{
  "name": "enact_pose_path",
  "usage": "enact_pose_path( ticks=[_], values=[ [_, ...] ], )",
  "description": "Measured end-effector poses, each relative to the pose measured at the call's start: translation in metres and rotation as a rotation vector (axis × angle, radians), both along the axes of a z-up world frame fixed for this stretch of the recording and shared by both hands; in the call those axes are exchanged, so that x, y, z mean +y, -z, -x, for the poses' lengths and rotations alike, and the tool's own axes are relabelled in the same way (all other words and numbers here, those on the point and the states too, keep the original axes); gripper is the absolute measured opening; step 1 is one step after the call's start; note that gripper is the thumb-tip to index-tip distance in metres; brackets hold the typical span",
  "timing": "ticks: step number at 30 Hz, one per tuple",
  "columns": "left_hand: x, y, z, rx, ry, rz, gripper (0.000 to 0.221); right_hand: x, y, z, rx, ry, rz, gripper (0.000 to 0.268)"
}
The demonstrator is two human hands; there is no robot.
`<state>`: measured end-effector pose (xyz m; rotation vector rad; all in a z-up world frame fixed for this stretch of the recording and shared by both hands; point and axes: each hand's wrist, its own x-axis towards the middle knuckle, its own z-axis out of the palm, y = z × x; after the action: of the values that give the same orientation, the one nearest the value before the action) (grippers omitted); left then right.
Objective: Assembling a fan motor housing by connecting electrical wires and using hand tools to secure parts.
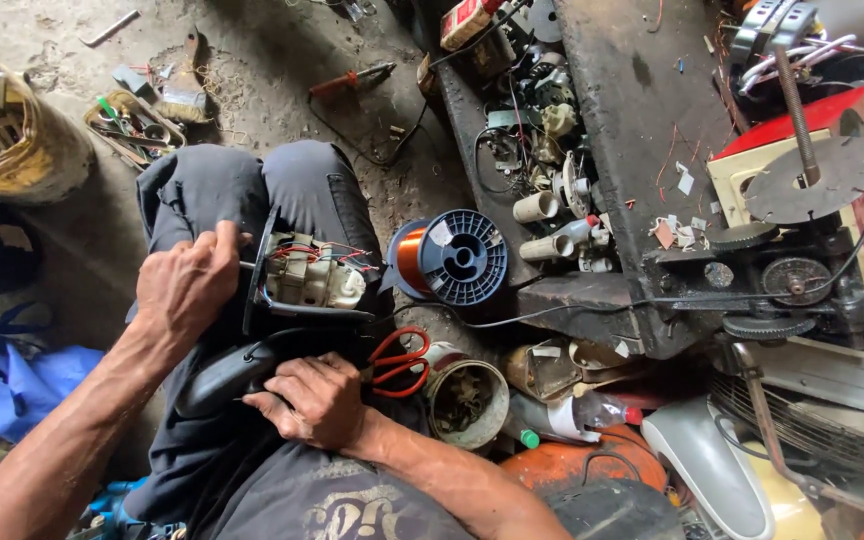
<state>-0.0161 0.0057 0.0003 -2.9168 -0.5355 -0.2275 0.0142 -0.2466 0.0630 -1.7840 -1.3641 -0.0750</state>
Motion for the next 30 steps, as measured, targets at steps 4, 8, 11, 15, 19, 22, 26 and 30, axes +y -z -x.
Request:
enact_pose_path(
  ticks=[4,8,11,15,19,22,26,30],
  values=[
    [0.0002,0.0014,0.0005,0.000,-0.002,0.009,0.030,0.0000,0.0014,0.0006,0.009,0.002,-0.008,0.024],
    [0.0012,-0.0010,-0.0004,0.033,-0.002,0.040,0.031,-0.0001,0.0009,0.0010,0.014,0.005,-0.004,0.025],
    [0.0018,0.0007,-0.0009,0.040,0.002,0.035,0.031,0.0000,0.0007,0.0007,0.016,0.009,-0.002,0.024],
    [0.0008,0.0013,0.0002,0.031,-0.006,0.032,0.028,0.0000,0.0002,0.0013,0.015,0.017,-0.004,0.023],
    [0.0009,0.0015,0.0002,0.020,-0.003,0.047,0.025,-0.0001,0.0000,0.0012,0.024,0.017,0.004,0.023],
    [0.0007,0.0018,-0.0003,0.000,-0.003,0.051,0.031,-0.0001,0.0003,0.0011,0.029,0.006,0.001,0.023],
    [0.0009,-0.0013,-0.0021,0.037,0.001,0.075,0.033,0.0005,-0.0012,0.0011,0.033,0.013,-0.002,0.024],
    [0.0002,-0.0007,-0.0014,0.016,-0.003,0.055,0.031,-0.0003,0.0004,0.0013,0.046,0.008,0.005,0.023]
  ],
)
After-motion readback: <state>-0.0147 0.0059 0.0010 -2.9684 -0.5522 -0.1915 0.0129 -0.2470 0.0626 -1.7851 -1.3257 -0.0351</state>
